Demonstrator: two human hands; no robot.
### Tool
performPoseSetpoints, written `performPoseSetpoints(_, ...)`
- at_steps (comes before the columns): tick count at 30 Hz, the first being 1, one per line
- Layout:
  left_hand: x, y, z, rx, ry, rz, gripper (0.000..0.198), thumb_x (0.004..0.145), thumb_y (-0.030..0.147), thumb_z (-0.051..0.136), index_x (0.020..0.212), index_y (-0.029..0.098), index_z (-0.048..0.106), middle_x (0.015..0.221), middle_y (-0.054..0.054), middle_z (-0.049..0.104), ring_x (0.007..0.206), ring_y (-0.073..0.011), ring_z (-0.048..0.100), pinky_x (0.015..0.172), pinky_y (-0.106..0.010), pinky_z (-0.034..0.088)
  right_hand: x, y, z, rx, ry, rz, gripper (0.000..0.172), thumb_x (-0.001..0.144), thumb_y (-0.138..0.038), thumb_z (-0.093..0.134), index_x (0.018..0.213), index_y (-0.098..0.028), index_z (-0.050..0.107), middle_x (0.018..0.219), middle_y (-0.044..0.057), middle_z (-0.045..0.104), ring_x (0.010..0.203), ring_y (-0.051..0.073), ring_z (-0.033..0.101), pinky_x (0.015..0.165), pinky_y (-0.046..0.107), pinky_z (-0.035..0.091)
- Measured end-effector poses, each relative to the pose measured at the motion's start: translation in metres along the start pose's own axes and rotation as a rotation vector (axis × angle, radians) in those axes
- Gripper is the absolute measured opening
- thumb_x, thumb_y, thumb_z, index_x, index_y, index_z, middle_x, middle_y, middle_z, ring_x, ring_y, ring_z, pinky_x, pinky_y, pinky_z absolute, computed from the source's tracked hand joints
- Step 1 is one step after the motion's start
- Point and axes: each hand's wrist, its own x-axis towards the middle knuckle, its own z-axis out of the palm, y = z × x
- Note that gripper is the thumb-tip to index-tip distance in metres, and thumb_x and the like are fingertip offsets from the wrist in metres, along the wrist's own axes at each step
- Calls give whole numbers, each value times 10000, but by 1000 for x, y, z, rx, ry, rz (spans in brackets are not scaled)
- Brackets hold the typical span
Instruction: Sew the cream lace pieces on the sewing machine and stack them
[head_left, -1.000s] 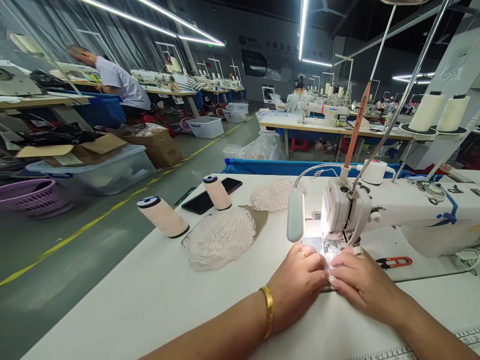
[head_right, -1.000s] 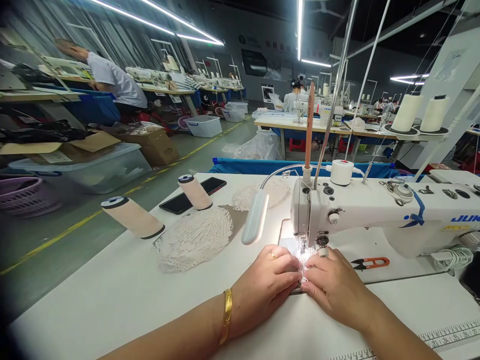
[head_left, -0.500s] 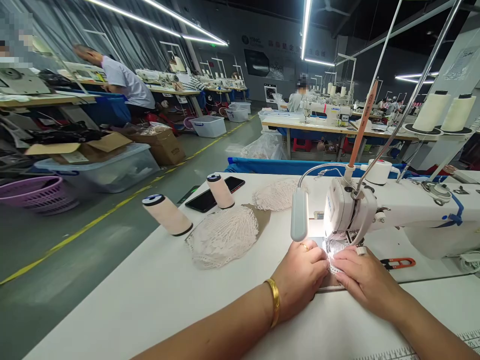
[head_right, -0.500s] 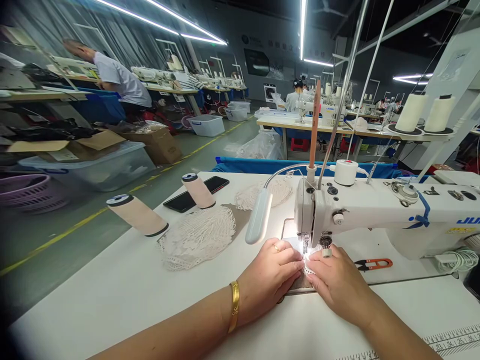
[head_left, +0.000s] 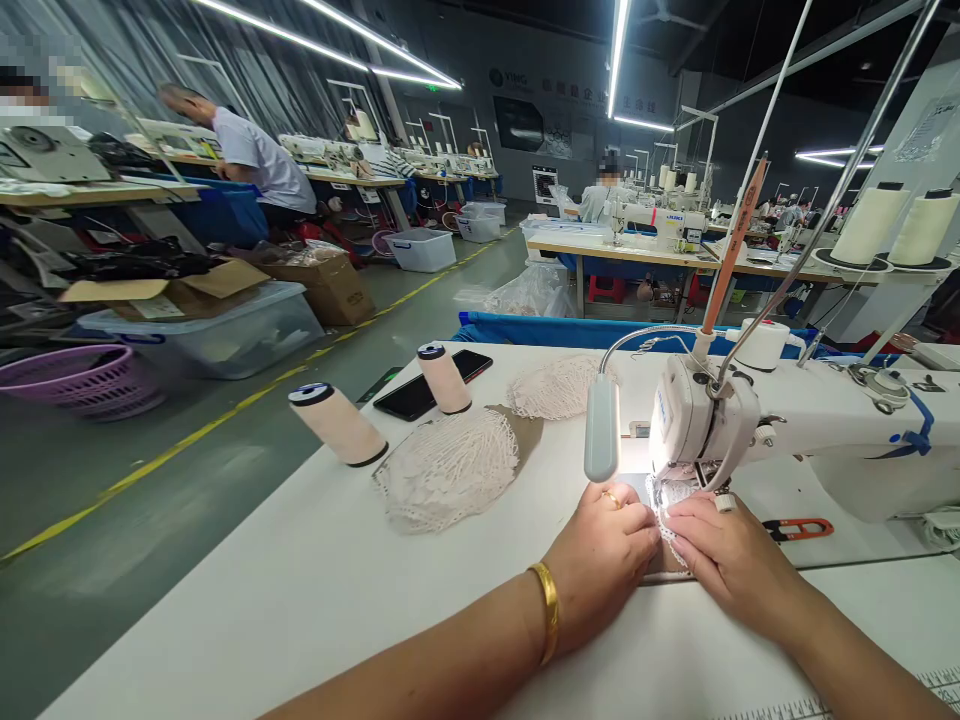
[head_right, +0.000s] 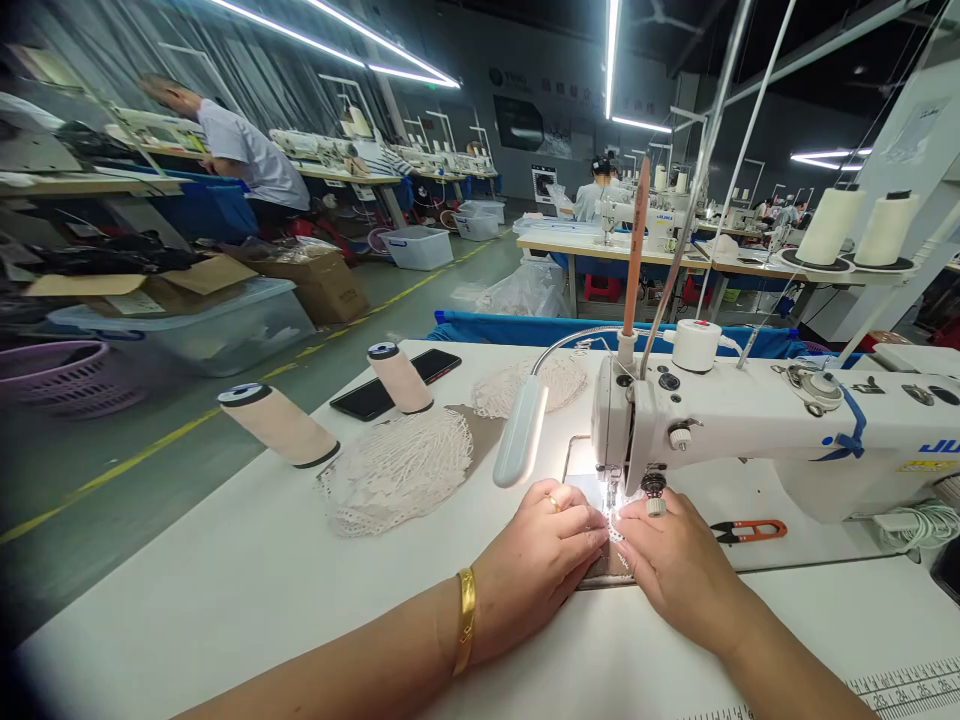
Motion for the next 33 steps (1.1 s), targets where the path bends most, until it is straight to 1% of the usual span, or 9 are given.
performPoseSetpoints(4,1,-1,0,21,-15,-26,229,1015,116,513,941,198,714,872,-39,724,887,-233,600,832,-438,377,0,3,3,12,-5,36,257,1054,-143,465,1115,-248,692,1153,62,745,992,259,653,840,408,553)
performPoseSetpoints(9,4,-3,0,48,-32,-40,241,991,103,513,1001,208,730,865,-56,720,864,-236,600,822,-437,378,2,3,4,-38,10,84,260,1060,-193,462,1144,-249,702,1220,79,731,1030,274,669,829,415,578)
performPoseSetpoints(16,8,-7,4,80,-16,-68,255,994,90,495,952,198,721,863,-46,730,860,-241,602,799,-424,377,7,2,2,-78,45,97,288,1054,-208,459,1139,-259,729,1226,90,740,1082,296,677,821,408,599)
performPoseSetpoints(21,7,-9,3,46,-9,-95,269,1009,106,472,931,201,711,891,-38,744,881,-241,623,827,-434,417,9,3,3,-78,59,95,292,1055,-213,461,1138,-261,737,1216,96,744,1099,297,679,848,419,604)
performPoseSetpoints(23,7,-13,2,-9,-12,-138,208,984,130,512,911,203,692,900,-37,736,908,-245,638,853,-432,449,9,4,4,-69,62,90,296,1060,-218,457,1148,-254,737,1221,107,739,1116,306,671,863,438,603)
performPoseSetpoints(26,15,-22,3,-86,1,-290,110,933,161,564,936,205,665,939,-40,718,920,-243,643,852,-400,505,8,5,5,-66,59,79,293,1058,-211,460,1162,-251,731,1220,115,738,1114,314,668,861,454,601)
performPoseSetpoints(28,25,-32,7,-77,-34,-356,155,899,141,568,989,213,672,1007,-45,710,970,-244,643,868,-380,530,8,5,4,-67,63,71,291,1049,-198,465,1164,-254,727,1218,112,738,1096,312,670,851,453,599)
performPoseSetpoints(30,35,-42,12,-27,-117,-350,190,861,129,592,986,226,699,1037,-52,699,1042,-266,636,909,-393,539,7,5,3,-69,76,70,290,1041,-191,476,1175,-262,723,1207,105,740,1080,307,670,837,444,597)
performPoseSetpoints(33,42,-53,14,38,-193,-317,153,835,200,682,971,241,741,1097,-81,678,1148,-346,602,966,-500,524,6,4,1,-73,94,71,306,1051,-195,475,1232,-278,707,1197,90,749,1053,293,664,822,427,591)
